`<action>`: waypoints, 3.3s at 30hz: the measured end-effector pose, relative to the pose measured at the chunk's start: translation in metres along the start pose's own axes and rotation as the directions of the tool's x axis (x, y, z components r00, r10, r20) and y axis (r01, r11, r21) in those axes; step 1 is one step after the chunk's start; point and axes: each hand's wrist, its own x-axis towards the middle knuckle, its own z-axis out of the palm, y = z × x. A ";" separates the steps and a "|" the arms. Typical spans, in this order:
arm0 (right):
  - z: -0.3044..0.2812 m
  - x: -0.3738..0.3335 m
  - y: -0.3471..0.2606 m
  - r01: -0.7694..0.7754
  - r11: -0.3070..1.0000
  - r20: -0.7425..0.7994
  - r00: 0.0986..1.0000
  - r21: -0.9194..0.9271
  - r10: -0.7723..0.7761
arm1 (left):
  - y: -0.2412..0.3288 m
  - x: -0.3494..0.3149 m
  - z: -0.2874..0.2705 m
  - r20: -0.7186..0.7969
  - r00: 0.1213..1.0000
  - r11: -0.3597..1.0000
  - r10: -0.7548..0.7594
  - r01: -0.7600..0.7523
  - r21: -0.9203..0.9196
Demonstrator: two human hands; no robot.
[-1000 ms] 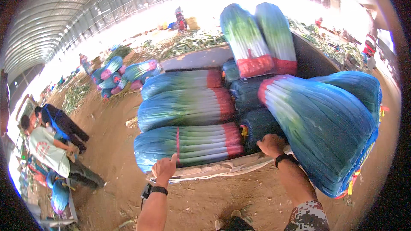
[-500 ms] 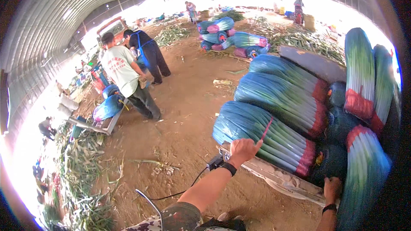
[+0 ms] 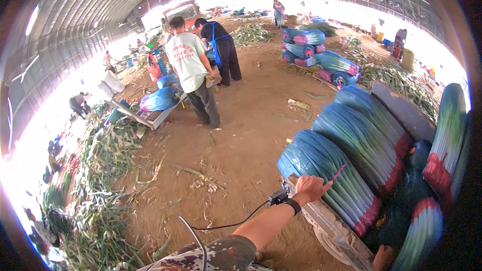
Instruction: The person stacks bundles of scallions into the back of a trailer and then pushes the trailer forward.
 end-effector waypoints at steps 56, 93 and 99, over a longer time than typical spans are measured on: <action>0.000 -0.019 -0.018 -0.066 0.996 -0.173 0.982 0.063 0.076 | 0.003 0.004 0.002 0.036 0.995 0.994 -0.097 0.095 0.057; -0.014 -0.028 -0.035 -0.041 0.987 -0.174 0.982 0.153 0.068 | 0.005 0.012 -0.005 0.203 0.966 0.957 -0.161 0.102 0.272; -0.002 -0.026 -0.019 -0.017 0.996 -0.252 0.967 0.091 0.039 | 0.011 0.014 0.000 0.181 0.975 0.956 -0.132 0.077 0.283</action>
